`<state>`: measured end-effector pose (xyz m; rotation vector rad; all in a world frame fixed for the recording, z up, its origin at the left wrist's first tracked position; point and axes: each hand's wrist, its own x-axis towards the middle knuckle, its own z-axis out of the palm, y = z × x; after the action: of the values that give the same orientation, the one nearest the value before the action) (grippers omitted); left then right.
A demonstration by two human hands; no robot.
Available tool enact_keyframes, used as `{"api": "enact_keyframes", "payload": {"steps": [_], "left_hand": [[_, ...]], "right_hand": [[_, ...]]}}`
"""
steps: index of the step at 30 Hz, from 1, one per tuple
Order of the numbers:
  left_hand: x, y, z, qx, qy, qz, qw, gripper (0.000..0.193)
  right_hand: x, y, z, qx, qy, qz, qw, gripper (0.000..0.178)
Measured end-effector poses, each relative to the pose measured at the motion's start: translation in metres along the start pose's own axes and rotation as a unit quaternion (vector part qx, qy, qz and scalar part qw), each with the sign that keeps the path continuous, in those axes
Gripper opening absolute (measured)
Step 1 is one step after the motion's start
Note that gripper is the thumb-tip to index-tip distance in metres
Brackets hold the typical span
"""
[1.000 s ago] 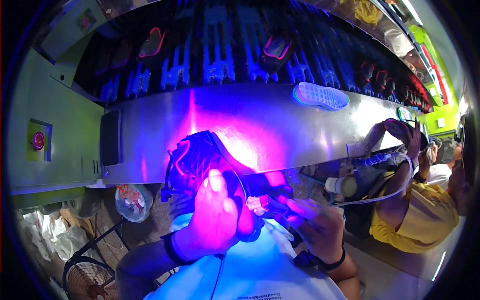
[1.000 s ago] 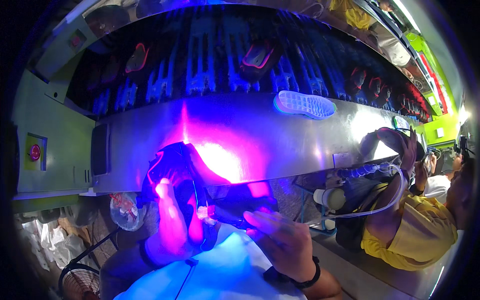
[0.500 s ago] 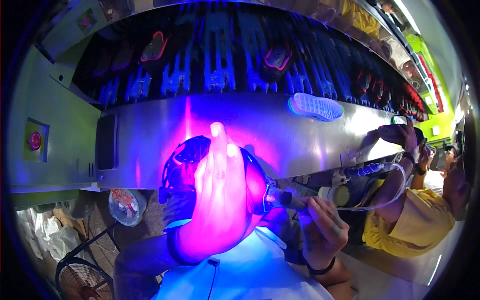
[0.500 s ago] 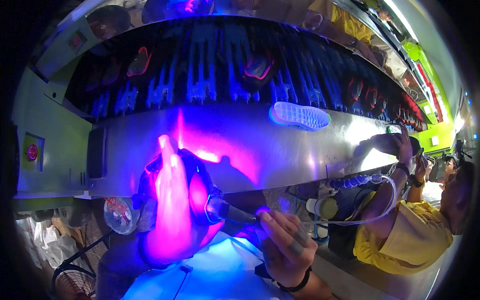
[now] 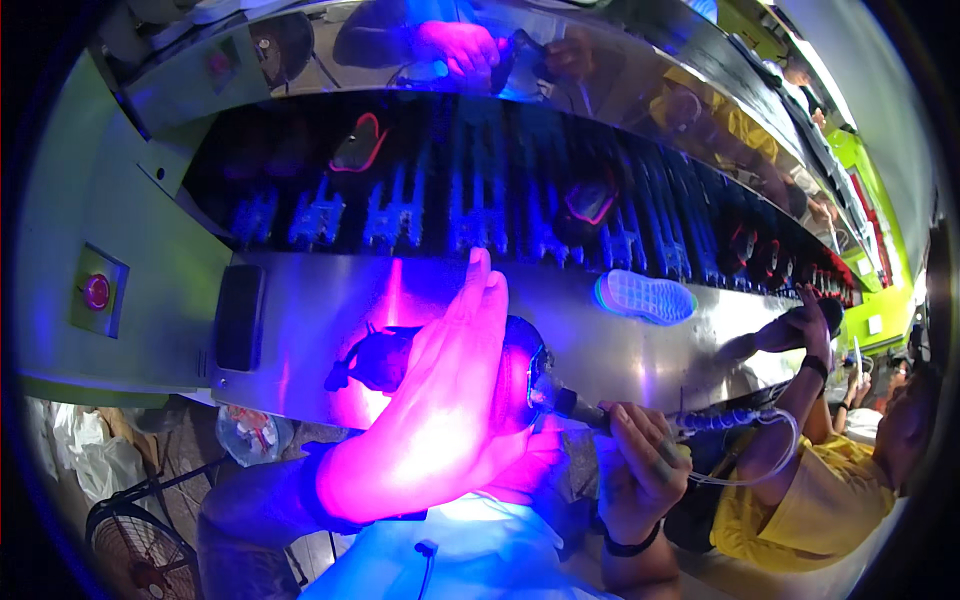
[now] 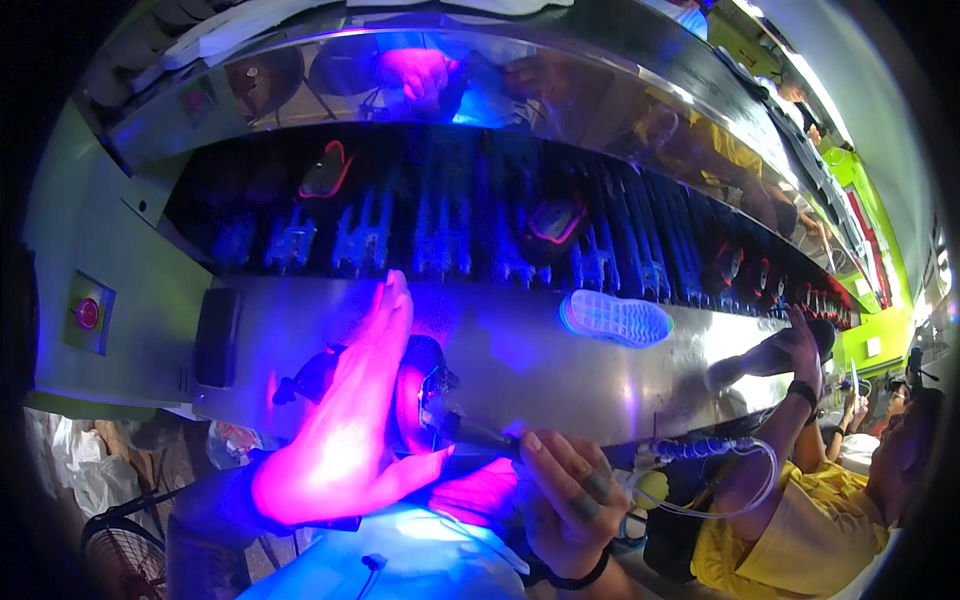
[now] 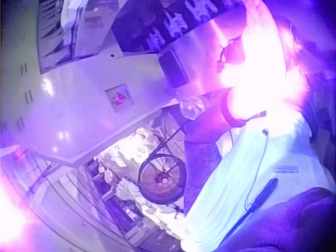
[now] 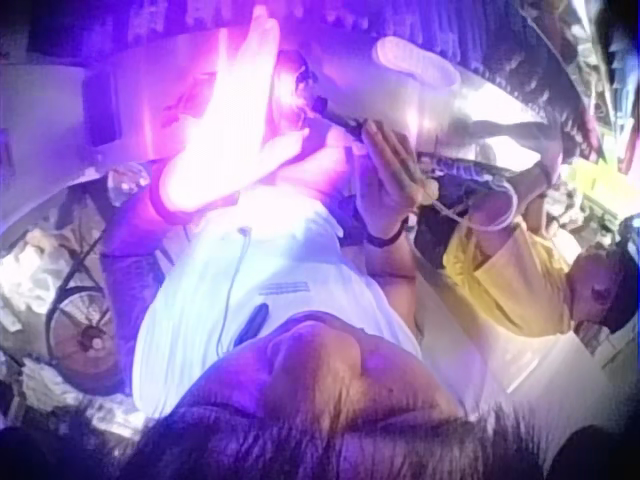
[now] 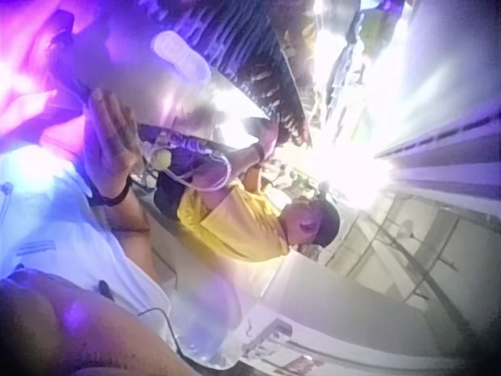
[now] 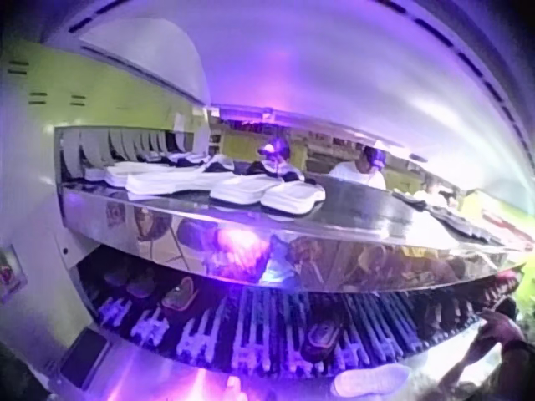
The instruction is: The recorder uses a handheld heating or bonding tool to work on the edges of shoes at a factory assembly line.
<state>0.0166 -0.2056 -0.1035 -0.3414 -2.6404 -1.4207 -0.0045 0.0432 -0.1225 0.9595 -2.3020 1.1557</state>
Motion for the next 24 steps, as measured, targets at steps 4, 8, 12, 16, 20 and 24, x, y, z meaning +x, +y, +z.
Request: {"api": "enact_keyframes", "payload": {"steps": [4, 8, 12, 16, 20, 24], "left_hand": [[0.008, -0.007, -0.022, 0.029, -0.013, -0.001, 0.999, 0.123], [0.012, -0.025, -0.052, 0.143, -0.075, 0.010, 0.987, 0.124], [-0.023, -0.076, -0.064, 0.220, -0.075, 0.039, 0.972, 0.110], [-0.061, -0.094, -0.054, 0.020, -0.063, -0.035, 0.997, 0.105], [-0.084, -0.069, -0.031, -0.150, -0.080, -0.025, 0.985, 0.118], [-0.104, -0.062, -0.024, -0.146, -0.099, 0.002, 0.984, 0.119]], "right_hand": [[0.004, 0.009, 0.029, 0.039, 0.032, -0.002, 0.999, 0.035], [-0.032, 0.024, 0.075, 0.050, 0.068, 0.085, 0.993, 0.027], [-0.030, 0.002, 0.100, 0.132, 0.009, 0.176, 0.975, 0.027], [-0.012, -0.016, 0.083, 0.187, 0.004, 0.221, 0.957, 0.030], [0.020, -0.029, 0.047, 0.158, -0.049, 0.186, 0.969, 0.035], [0.032, -0.031, 0.049, 0.112, -0.057, 0.121, 0.985, 0.038]]}}
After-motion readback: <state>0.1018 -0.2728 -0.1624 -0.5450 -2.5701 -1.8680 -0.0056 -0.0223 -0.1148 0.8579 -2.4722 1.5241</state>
